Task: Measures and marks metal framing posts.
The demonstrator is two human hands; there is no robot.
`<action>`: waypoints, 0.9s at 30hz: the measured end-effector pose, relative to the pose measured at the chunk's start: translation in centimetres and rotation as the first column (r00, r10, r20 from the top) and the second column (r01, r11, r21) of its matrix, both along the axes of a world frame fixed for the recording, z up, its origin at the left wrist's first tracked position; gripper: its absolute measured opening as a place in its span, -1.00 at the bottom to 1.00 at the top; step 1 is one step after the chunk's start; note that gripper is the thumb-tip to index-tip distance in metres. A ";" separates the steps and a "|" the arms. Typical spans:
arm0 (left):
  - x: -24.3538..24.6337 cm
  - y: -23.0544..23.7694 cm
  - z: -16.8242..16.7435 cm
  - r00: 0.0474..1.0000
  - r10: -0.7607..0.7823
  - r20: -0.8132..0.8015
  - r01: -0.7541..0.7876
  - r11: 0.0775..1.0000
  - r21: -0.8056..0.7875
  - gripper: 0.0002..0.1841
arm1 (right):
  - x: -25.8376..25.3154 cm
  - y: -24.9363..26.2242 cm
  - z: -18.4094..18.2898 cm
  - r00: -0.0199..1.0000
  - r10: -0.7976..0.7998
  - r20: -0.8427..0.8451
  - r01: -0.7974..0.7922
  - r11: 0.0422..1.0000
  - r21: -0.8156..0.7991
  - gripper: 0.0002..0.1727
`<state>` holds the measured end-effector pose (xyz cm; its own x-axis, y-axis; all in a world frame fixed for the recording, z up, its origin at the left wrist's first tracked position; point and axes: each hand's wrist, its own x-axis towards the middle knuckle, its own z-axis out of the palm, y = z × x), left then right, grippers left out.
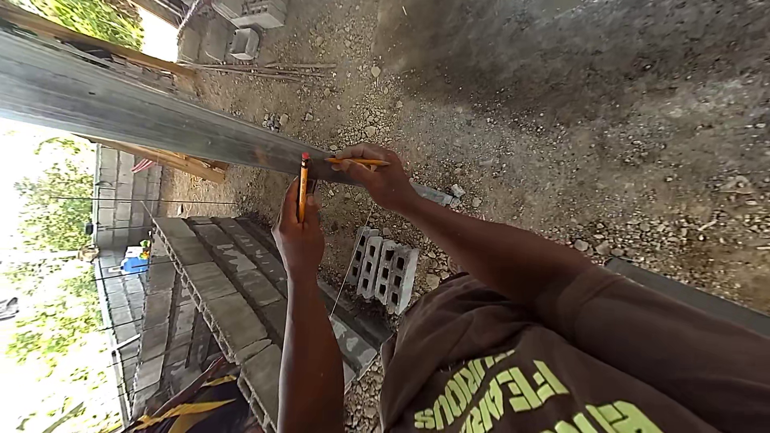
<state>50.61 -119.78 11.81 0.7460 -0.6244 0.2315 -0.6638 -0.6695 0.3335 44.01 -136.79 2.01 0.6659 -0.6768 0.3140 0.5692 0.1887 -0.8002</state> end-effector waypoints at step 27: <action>0.0 -0.3 -0.1 1.000 0.021 -0.005 -0.021 1.000 -0.023 -0.54 | 0.1 0.1 0.0 0.997 -0.070 -0.010 0.071 0.995 0.071 -0.77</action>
